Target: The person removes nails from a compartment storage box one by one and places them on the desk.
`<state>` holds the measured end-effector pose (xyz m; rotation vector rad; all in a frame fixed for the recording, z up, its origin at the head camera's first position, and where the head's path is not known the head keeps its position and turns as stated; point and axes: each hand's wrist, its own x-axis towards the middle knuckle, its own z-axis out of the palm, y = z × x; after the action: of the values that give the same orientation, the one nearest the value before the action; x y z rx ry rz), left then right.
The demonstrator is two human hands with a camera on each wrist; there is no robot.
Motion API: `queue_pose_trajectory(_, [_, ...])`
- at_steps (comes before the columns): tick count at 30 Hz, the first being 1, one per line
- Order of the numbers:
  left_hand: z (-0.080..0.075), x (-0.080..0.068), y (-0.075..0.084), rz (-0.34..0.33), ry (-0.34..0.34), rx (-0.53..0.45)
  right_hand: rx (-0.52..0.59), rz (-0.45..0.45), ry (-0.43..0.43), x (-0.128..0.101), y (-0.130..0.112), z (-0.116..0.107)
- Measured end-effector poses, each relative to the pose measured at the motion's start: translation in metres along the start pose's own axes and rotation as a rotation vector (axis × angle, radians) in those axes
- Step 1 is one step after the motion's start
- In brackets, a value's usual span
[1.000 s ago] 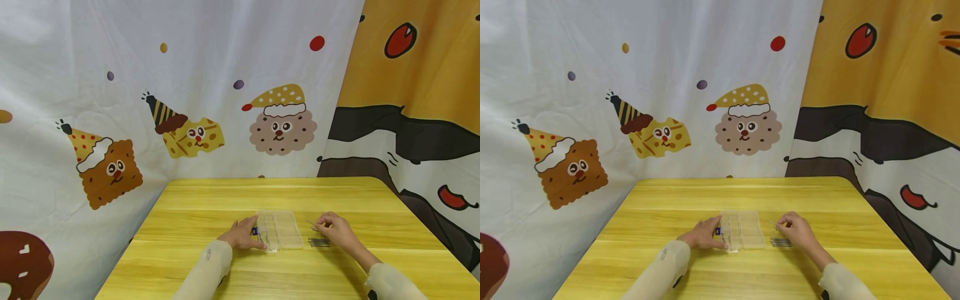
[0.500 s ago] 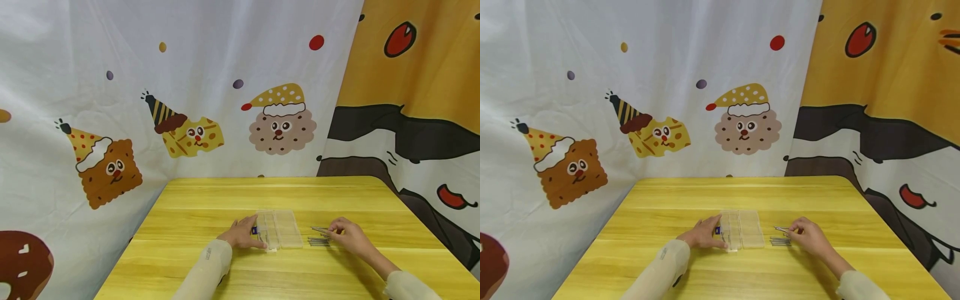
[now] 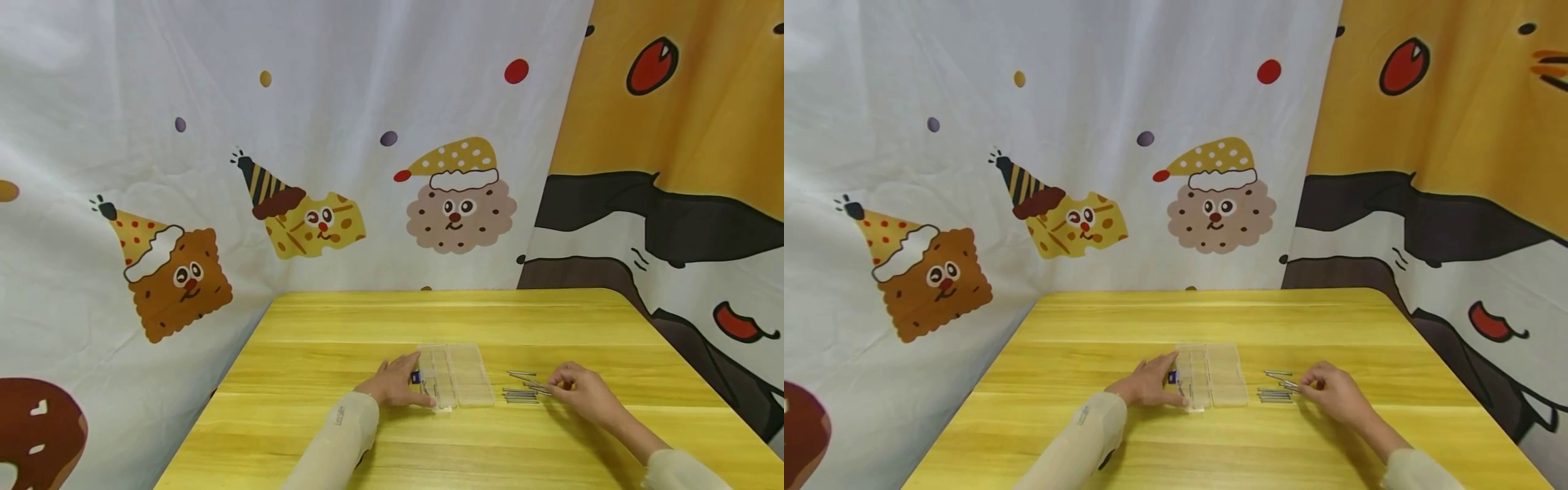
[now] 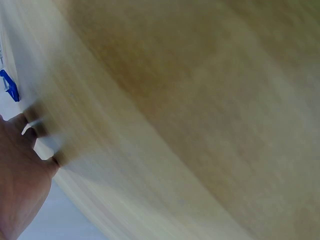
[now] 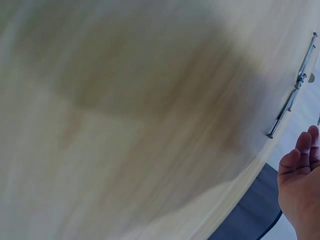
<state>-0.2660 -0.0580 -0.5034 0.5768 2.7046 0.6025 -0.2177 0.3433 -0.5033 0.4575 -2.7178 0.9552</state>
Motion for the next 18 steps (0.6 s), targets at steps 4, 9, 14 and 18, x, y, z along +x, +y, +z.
queue_pose_trajectory(4, [0.000, 0.000, 0.000, 0.005, 0.001, -0.005, -0.006, 0.022, -0.019, -0.003, 0.003, -0.001])
queue_pose_trajectory(9, [-0.002, -0.001, 0.001, 0.007, -0.003, -0.011, -0.022, 0.014, -0.040, -0.008, 0.007, -0.002])
queue_pose_trajectory(14, [-0.002, -0.001, 0.001, 0.005, -0.004, -0.015, -0.009, -0.018, -0.028, -0.010, 0.011, -0.002])
queue_pose_trajectory(18, [-0.001, -0.002, 0.001, 0.003, -0.003, -0.016, -0.012, -0.009, -0.028, -0.010, 0.014, -0.001])
